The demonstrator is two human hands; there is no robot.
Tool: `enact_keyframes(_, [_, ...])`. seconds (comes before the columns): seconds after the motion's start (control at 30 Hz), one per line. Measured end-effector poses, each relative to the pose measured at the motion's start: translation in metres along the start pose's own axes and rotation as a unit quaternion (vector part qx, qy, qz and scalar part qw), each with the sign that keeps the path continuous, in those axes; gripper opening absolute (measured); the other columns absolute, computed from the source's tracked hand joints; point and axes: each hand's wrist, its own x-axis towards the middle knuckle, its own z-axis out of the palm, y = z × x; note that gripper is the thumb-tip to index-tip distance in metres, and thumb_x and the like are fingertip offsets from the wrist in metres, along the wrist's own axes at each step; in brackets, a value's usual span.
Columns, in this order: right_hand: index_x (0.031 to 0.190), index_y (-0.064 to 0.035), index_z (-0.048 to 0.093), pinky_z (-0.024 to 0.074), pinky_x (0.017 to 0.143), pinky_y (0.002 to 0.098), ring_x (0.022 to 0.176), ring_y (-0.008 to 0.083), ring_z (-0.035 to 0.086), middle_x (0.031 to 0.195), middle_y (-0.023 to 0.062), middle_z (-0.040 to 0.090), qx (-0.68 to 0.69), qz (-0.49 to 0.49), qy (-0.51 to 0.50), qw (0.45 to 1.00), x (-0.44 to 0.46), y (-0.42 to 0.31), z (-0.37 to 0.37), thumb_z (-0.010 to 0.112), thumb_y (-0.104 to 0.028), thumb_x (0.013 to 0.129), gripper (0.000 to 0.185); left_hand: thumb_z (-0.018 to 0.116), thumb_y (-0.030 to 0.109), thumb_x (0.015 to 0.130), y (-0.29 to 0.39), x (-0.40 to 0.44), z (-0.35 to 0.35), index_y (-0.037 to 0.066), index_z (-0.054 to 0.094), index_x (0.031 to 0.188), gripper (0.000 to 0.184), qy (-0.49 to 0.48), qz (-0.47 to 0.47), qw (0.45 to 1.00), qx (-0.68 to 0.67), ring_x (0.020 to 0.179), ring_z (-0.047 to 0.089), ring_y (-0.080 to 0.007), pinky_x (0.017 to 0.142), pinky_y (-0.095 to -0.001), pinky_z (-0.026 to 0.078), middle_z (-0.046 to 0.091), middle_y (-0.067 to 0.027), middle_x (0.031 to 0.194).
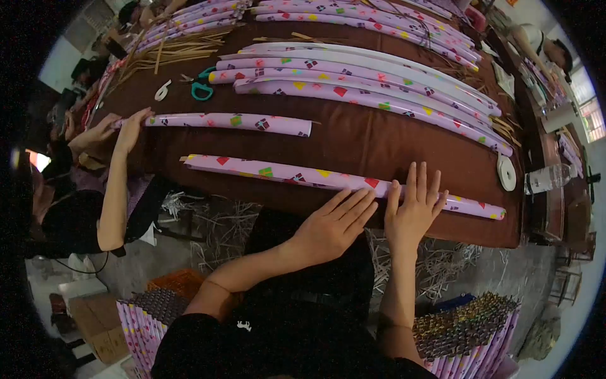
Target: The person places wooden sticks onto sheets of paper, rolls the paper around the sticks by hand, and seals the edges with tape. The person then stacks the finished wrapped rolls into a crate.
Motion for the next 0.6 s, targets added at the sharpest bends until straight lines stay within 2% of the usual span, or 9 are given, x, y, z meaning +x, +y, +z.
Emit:
enact_keyframes(0.13, [0.139, -0.0090, 0.055, 0.0153, 0.118, 0.0556, 0.143, 0.0333, 0.035, 0.147, 0.0100, 0.050, -0.001, 0.000, 0.004, 1.000, 0.001, -0.002, -0.003, 0.053, -0.033, 0.098, 0.047, 0.054, 0.012, 0.093, 0.001, -0.018, -0.010, -0.005, 0.057, 0.130, 0.041, -0.035, 0.024, 0.999, -0.024, 0.137, 0.045, -0.0311, 0.115, -0.0471, 0.033, 0.051, -0.0193, 0.142])
enact_keyframes(0.23, [0.138, -0.0075, 0.055, 0.0146, 0.118, 0.0567, 0.142, 0.0329, 0.036, 0.145, 0.0107, 0.051, 0.011, -0.001, 0.007, 1.000, 0.001, -0.003, -0.006, 0.054, -0.033, 0.097, 0.048, 0.051, 0.010, 0.088, -0.016, -0.023, -0.020, -0.006, 0.057, 0.129, 0.044, 0.025, -0.028, 0.998, 0.043, 0.133, 0.049, -0.0312, 0.113, -0.0461, 0.035, 0.056, -0.0190, 0.138])
enact_keyframes(0.33, [0.137, -0.0073, 0.056, 0.0147, 0.117, 0.0575, 0.141, 0.0328, 0.036, 0.145, 0.0107, 0.051, 0.015, -0.008, 0.006, 1.000, 0.001, -0.002, -0.007, 0.056, -0.034, 0.097, 0.049, 0.058, 0.007, 0.091, -0.040, -0.021, -0.030, -0.005, 0.059, 0.127, 0.038, 0.059, -0.089, 0.988, 0.109, 0.131, 0.051, -0.0326, 0.112, -0.0468, 0.037, 0.058, -0.0182, 0.135])
enact_keyframes(0.37, [0.141, -0.0102, 0.052, 0.0131, 0.119, 0.0541, 0.143, 0.0305, 0.034, 0.149, 0.0067, 0.048, 0.000, -0.005, -0.003, 1.000, 0.001, -0.003, -0.009, 0.055, -0.031, 0.098, 0.048, 0.061, 0.007, 0.092, -0.044, -0.019, -0.031, -0.005, 0.060, 0.126, 0.037, 0.060, -0.100, 0.987, 0.113, 0.130, 0.052, -0.0321, 0.111, -0.0474, 0.037, 0.060, -0.0172, 0.133])
enact_keyframes(0.43, [0.134, -0.0070, 0.059, 0.0180, 0.115, 0.0597, 0.140, 0.0329, 0.039, 0.143, 0.0110, 0.053, -0.003, -0.040, 0.034, 0.999, 0.005, -0.004, -0.014, 0.062, -0.033, 0.094, 0.048, 0.061, 0.008, 0.092, -0.048, -0.018, -0.025, -0.004, 0.061, 0.126, 0.036, 0.062, -0.101, 0.987, 0.104, 0.130, 0.052, -0.0317, 0.111, -0.0478, 0.037, 0.060, -0.0167, 0.132])
enact_keyframes(0.47, [0.129, -0.0081, 0.062, 0.0282, 0.113, 0.0561, 0.133, 0.0329, 0.045, 0.140, 0.0108, 0.055, 0.029, -0.073, 0.061, 0.995, 0.009, -0.008, -0.022, 0.067, -0.023, 0.090, 0.042, 0.062, 0.009, 0.092, -0.049, -0.018, -0.022, -0.004, 0.061, 0.125, 0.035, 0.064, -0.109, 0.987, 0.101, 0.129, 0.052, -0.0313, 0.111, -0.0481, 0.037, 0.061, -0.0162, 0.131])
enact_keyframes(0.53, [0.123, -0.0091, 0.065, 0.0385, 0.106, 0.0507, 0.123, 0.0316, 0.053, 0.132, 0.0092, 0.060, 0.146, -0.134, 0.046, 0.979, 0.011, -0.002, -0.025, 0.070, -0.014, 0.086, 0.038, 0.062, 0.009, 0.092, -0.050, -0.017, -0.020, -0.003, 0.063, 0.124, 0.034, 0.072, -0.111, 0.986, 0.098, 0.130, 0.052, -0.0308, 0.111, -0.0482, 0.037, 0.062, -0.0158, 0.130])
enact_keyframes(0.57, [0.116, -0.0077, 0.068, 0.0465, 0.097, 0.0443, 0.111, 0.0292, 0.059, 0.120, 0.0076, 0.066, 0.189, -0.160, 0.050, 0.968, 0.014, -0.001, -0.026, 0.071, -0.008, 0.082, 0.034, 0.061, 0.008, 0.092, -0.050, -0.017, -0.019, -0.003, 0.063, 0.124, 0.034, 0.076, -0.113, 0.985, 0.103, 0.130, 0.052, -0.0310, 0.111, -0.0480, 0.037, 0.062, -0.0160, 0.130])
enact_keyframes(0.6, [0.116, -0.0077, 0.068, 0.0465, 0.097, 0.0443, 0.111, 0.0292, 0.059, 0.120, 0.0076, 0.066, 0.185, -0.161, 0.048, 0.968, 0.015, 0.000, -0.027, 0.071, -0.008, 0.082, 0.034, 0.061, 0.008, 0.092, -0.050, -0.018, -0.018, -0.003, 0.063, 0.124, 0.034, 0.080, -0.116, 0.984, 0.108, 0.130, 0.052, -0.0312, 0.111, -0.0479, 0.037, 0.062, -0.0161, 0.130])
